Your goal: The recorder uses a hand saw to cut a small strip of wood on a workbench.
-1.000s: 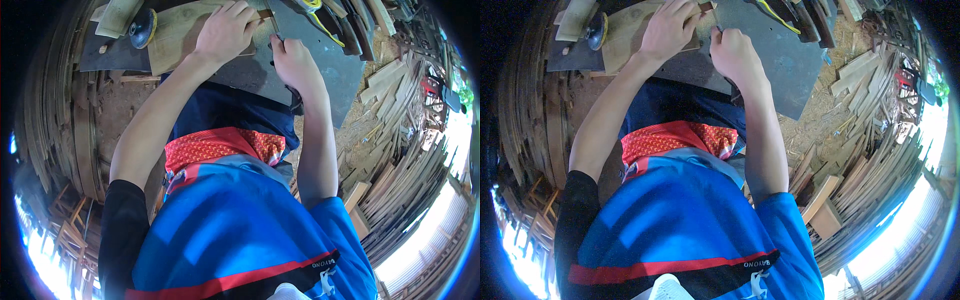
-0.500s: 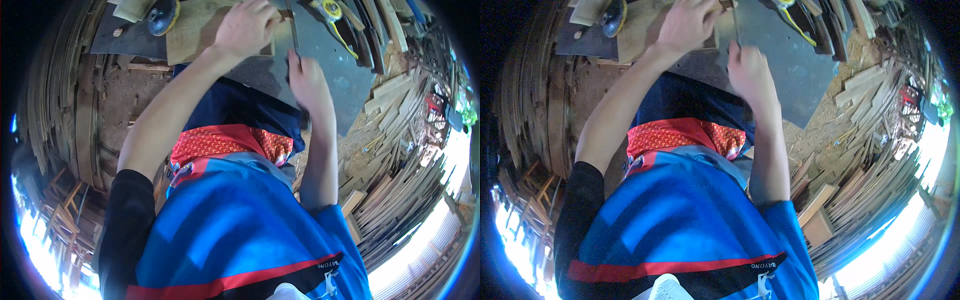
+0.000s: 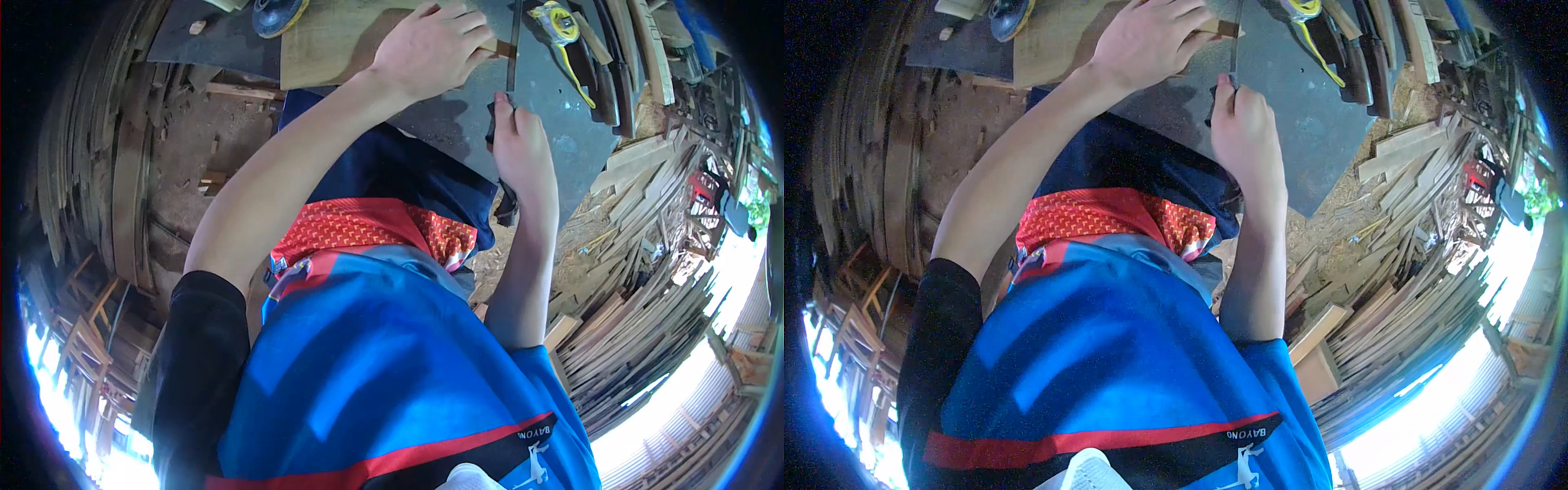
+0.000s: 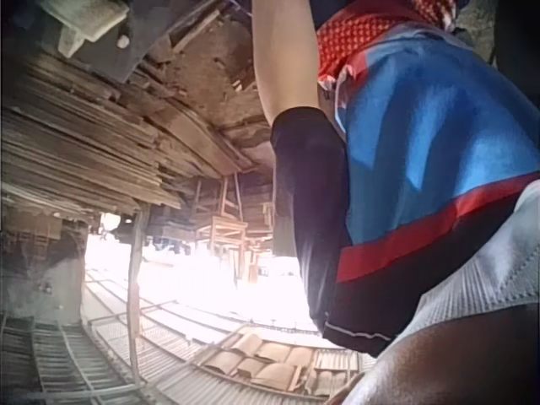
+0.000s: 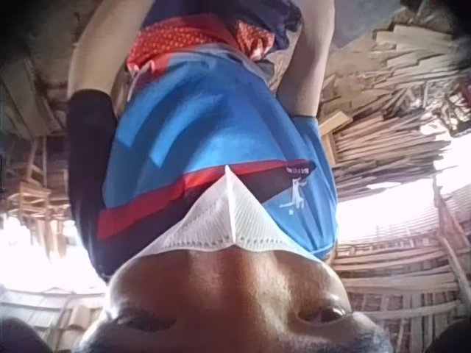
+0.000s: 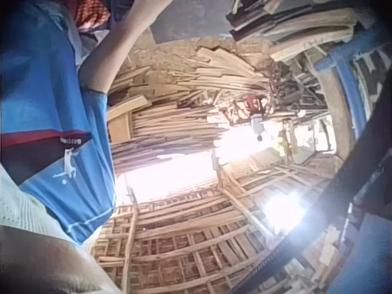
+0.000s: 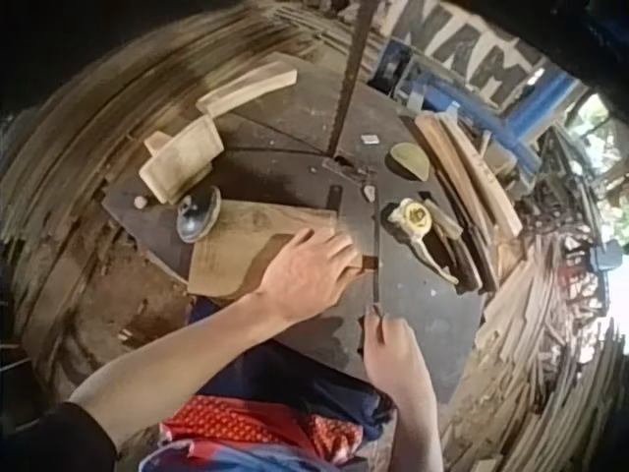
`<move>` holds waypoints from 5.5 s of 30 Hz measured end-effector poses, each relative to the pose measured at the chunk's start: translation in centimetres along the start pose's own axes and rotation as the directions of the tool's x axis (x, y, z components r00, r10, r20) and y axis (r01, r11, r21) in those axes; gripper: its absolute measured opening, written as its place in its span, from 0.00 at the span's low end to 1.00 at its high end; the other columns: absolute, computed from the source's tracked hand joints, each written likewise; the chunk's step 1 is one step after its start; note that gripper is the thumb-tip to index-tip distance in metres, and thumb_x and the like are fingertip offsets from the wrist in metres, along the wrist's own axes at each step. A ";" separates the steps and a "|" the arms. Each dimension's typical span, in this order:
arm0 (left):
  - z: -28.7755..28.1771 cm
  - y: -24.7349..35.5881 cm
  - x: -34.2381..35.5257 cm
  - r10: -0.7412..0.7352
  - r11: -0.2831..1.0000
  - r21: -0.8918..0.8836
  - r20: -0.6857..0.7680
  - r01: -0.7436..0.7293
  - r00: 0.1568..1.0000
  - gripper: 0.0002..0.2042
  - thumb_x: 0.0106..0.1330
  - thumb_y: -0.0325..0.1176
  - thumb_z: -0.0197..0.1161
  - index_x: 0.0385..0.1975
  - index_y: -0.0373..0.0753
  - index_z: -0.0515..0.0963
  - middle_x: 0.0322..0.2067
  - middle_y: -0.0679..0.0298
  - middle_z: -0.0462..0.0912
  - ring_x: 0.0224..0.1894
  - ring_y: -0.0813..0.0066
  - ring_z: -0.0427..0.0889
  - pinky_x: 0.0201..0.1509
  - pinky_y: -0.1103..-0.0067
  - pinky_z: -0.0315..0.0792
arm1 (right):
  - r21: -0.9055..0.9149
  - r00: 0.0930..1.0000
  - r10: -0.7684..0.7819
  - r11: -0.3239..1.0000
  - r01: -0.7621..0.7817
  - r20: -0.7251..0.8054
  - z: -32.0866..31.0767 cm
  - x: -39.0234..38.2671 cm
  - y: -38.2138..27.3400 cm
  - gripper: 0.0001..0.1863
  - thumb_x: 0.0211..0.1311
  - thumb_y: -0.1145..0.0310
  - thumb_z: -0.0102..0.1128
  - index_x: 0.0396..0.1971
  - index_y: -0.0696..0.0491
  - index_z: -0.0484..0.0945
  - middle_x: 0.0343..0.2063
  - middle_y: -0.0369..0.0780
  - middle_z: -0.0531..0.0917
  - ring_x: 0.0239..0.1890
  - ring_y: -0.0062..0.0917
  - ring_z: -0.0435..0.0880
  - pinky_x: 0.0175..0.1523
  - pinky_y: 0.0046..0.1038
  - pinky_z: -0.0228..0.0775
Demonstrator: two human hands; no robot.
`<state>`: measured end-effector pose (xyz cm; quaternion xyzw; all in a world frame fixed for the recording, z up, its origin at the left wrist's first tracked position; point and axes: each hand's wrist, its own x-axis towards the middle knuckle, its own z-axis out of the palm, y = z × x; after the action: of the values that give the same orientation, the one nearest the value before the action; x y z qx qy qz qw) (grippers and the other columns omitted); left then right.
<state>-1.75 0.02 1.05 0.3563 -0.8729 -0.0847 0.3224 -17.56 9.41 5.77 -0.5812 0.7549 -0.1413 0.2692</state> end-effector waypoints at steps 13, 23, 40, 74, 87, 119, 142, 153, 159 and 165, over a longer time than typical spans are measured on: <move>1.1 -0.8 -0.1 -0.169 0.986 -0.003 -0.072 0.169 0.983 0.09 0.68 0.40 0.59 0.37 0.41 0.80 0.38 0.62 0.79 0.47 0.64 0.79 0.53 0.68 0.72 | -0.033 0.997 -0.062 0.997 0.064 0.055 -0.3 2.8 -0.9 0.19 0.74 0.63 0.48 0.34 0.65 0.78 0.32 0.61 0.81 0.38 0.61 0.80 0.45 0.54 0.74; 1.3 -1.0 -0.4 -0.219 0.975 0.015 -0.058 0.221 0.974 0.11 0.67 0.40 0.63 0.39 0.38 0.80 0.42 0.61 0.82 0.48 0.58 0.80 0.53 0.64 0.73 | -0.089 0.961 -0.273 0.959 0.268 -0.045 1.6 2.2 0.7 0.22 0.75 0.60 0.49 0.28 0.63 0.80 0.29 0.62 0.81 0.36 0.60 0.82 0.42 0.55 0.75; 1.1 -0.5 -1.1 -0.077 0.994 0.073 -0.040 0.080 0.996 0.07 0.66 0.39 0.61 0.36 0.46 0.81 0.41 0.71 0.78 0.48 0.71 0.77 0.53 0.71 0.73 | -0.198 0.956 -0.266 0.937 0.287 0.128 0.8 3.6 0.3 0.08 0.60 0.74 0.53 0.37 0.61 0.75 0.27 0.50 0.79 0.30 0.47 0.82 0.35 0.43 0.78; 0.0 0.5 -0.2 -0.154 0.967 -0.209 -0.032 0.144 0.988 0.06 0.65 0.32 0.60 0.33 0.36 0.77 0.36 0.56 0.76 0.45 0.55 0.76 0.51 0.67 0.72 | 0.142 0.991 0.039 0.988 -0.057 0.127 -2.0 0.1 -1.1 0.13 0.74 0.68 0.45 0.33 0.60 0.74 0.28 0.56 0.79 0.35 0.57 0.78 0.38 0.52 0.68; 0.7 0.3 -0.4 -0.147 0.974 -0.180 -0.025 0.140 0.989 0.07 0.65 0.33 0.61 0.33 0.36 0.76 0.37 0.57 0.76 0.45 0.57 0.76 0.52 0.67 0.71 | 0.018 0.979 -0.186 0.983 0.185 0.087 -1.6 0.3 -0.1 0.13 0.73 0.69 0.45 0.33 0.61 0.74 0.29 0.54 0.80 0.34 0.55 0.81 0.40 0.51 0.72; 1.7 -0.3 -1.0 -0.103 0.993 -0.062 -0.050 0.100 0.993 0.08 0.67 0.35 0.63 0.40 0.39 0.80 0.41 0.60 0.80 0.45 0.57 0.80 0.50 0.65 0.73 | -0.030 0.990 -0.058 0.998 0.062 0.127 -0.8 4.7 -0.2 0.17 0.70 0.65 0.47 0.31 0.64 0.79 0.34 0.60 0.82 0.42 0.59 0.81 0.49 0.52 0.74; 1.3 -0.6 -1.2 -0.165 0.985 -0.069 -0.087 0.159 0.982 0.07 0.64 0.33 0.65 0.39 0.41 0.79 0.38 0.60 0.79 0.44 0.56 0.79 0.49 0.66 0.74 | -0.128 0.946 -0.323 0.937 0.324 0.025 1.9 5.5 0.5 0.14 0.71 0.68 0.47 0.30 0.62 0.75 0.26 0.58 0.80 0.32 0.58 0.82 0.40 0.55 0.75; 1.4 1.7 -1.9 -0.209 0.976 -0.068 -0.046 0.206 0.977 0.09 0.64 0.36 0.66 0.41 0.41 0.82 0.39 0.64 0.81 0.45 0.61 0.80 0.50 0.67 0.74 | -0.177 0.936 -0.351 0.920 0.350 0.025 1.1 2.0 1.0 0.12 0.68 0.71 0.48 0.27 0.61 0.75 0.29 0.57 0.80 0.34 0.56 0.82 0.40 0.52 0.75; -0.4 0.6 -1.6 -0.278 0.961 -0.011 -0.033 0.277 0.960 0.11 0.65 0.36 0.66 0.44 0.41 0.82 0.42 0.64 0.82 0.47 0.60 0.80 0.53 0.66 0.72 | -0.134 0.924 -0.381 0.918 0.373 -0.032 2.6 3.6 0.3 0.11 0.67 0.72 0.49 0.29 0.61 0.77 0.29 0.56 0.81 0.33 0.55 0.83 0.39 0.50 0.76; -4.0 0.0 -1.8 -0.284 0.958 -0.063 -0.077 0.280 0.956 0.14 0.66 0.36 0.65 0.51 0.43 0.81 0.46 0.61 0.82 0.50 0.58 0.80 0.54 0.66 0.73 | -0.233 0.907 -0.420 0.880 0.413 0.019 2.8 2.9 -0.5 0.13 0.71 0.68 0.47 0.32 0.61 0.77 0.31 0.57 0.81 0.35 0.57 0.82 0.42 0.52 0.75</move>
<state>1.69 1.52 3.24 0.4720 -0.7962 -0.1371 0.3528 -16.09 6.76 2.99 -0.7548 0.6278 -0.1160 0.1509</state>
